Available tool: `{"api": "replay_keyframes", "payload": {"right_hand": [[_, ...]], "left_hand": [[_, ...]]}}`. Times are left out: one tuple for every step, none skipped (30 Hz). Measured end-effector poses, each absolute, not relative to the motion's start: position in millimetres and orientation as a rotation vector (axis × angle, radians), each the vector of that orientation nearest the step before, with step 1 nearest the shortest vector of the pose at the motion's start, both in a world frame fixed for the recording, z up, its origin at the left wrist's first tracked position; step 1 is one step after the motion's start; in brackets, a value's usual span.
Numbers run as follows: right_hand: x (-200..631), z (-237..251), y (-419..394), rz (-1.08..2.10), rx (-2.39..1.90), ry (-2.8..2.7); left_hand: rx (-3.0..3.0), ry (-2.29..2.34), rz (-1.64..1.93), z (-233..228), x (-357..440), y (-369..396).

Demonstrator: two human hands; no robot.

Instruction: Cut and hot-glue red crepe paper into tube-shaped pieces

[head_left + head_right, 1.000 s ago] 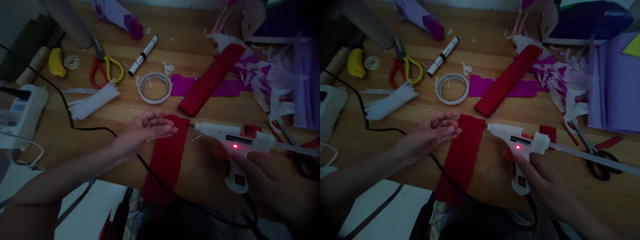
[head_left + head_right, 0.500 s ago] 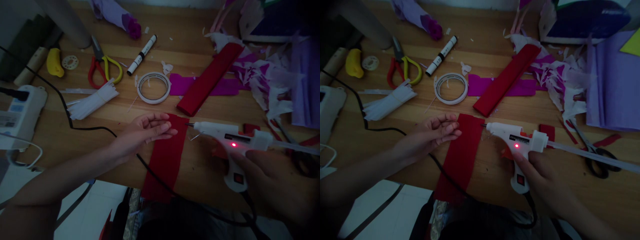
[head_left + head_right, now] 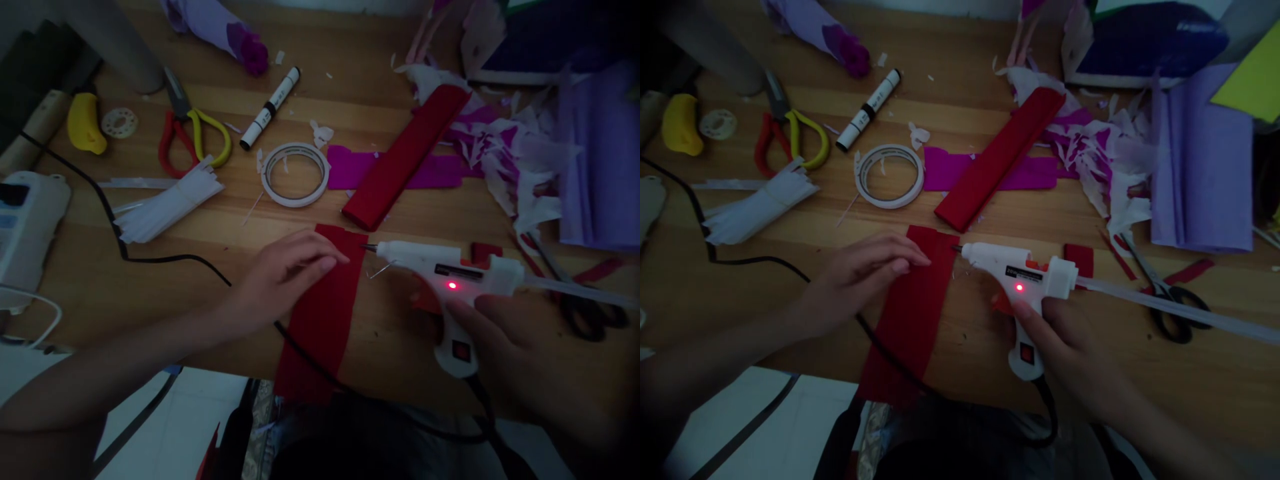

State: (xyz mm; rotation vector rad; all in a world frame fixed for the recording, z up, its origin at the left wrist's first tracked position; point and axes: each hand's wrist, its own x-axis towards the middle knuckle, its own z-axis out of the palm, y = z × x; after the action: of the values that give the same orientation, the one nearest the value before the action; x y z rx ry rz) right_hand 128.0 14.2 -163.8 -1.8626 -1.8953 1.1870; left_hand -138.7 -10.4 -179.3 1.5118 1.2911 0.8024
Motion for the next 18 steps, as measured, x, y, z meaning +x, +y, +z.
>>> {"api": "replay_keyframes", "payload": {"right_hand": [[128.6, -164.7, 13.8, 1.195, -1.867, -1.887], [129.1, -165.2, 13.5, 1.210, -1.871, -1.878], [129.6, -165.3, 13.3, 1.234, -1.872, -1.869], [130.1, -165.2, 13.1, 1.255, -1.869, -1.858], [130.5, -165.0, 12.9, 1.273, -1.864, -1.847], [130.9, -164.9, 12.7, 1.280, -1.856, -1.842], [131.2, -164.9, 12.5, 1.263, -1.848, -1.837], [131.4, -165.0, 12.5, 1.234, -1.840, -1.835], [131.4, -165.3, 12.6, 1.206, -1.835, -1.830], [131.2, -165.6, 12.8, 1.175, -1.832, -1.824], [130.9, -165.9, 13.3, 1.154, -1.833, -1.821], [130.6, -166.1, 13.8, 1.140, -1.832, -1.822], [130.4, -166.2, 14.4, 1.133, -1.830, -1.825], [130.6, -166.1, 14.8, 1.121, -1.825, -1.835], [131.3, -166.0, 14.9, 1.099, -1.818, -1.843], [132.5, -166.0, 14.7, 1.082, -1.816, -1.848], [134.2, -166.1, 14.1, 1.066, -1.817, -1.847], [136.2, -166.4, 13.2, 1.064, -1.819, -1.848]], "left_hand": [[1.756, 1.317, 0.721, -180.7, -137.8, -11.8], [1.972, 1.320, 0.637, -182.6, -136.8, -13.4], [2.146, 1.306, 0.560, -184.9, -135.6, -15.0], [2.272, 1.288, 0.493, -187.3, -134.5, -16.5], [2.362, 1.276, 0.440, -189.8, -133.4, -17.8], [2.430, 1.271, 0.406, -192.0, -132.4, -18.8], [2.479, 1.279, 0.379, -193.9, -131.7, -19.4], [2.516, 1.293, 0.360, -195.4, -131.2, -19.8], [2.546, 1.303, 0.342, -196.5, -131.0, -19.9], [2.572, 1.307, 0.324, -197.3, -130.9, -19.8], [2.593, 1.306, 0.308, -197.7, -131.0, -19.7], [2.608, 1.305, 0.297, -197.8, -131.2, -19.5], [2.623, 1.303, 0.294, -197.8, -131.4, -19.3], [2.636, 1.297, 0.297, -197.7, -131.7, -19.1], [2.648, 1.291, 0.300, -197.6, -132.0, -19.0], [2.661, 1.287, 0.302, -197.5, -132.2, -18.9], [2.676, 1.284, 0.301, -197.5, -132.3, -18.9], [2.694, 1.285, 0.297, -197.6, -132.3, -18.8]]}}
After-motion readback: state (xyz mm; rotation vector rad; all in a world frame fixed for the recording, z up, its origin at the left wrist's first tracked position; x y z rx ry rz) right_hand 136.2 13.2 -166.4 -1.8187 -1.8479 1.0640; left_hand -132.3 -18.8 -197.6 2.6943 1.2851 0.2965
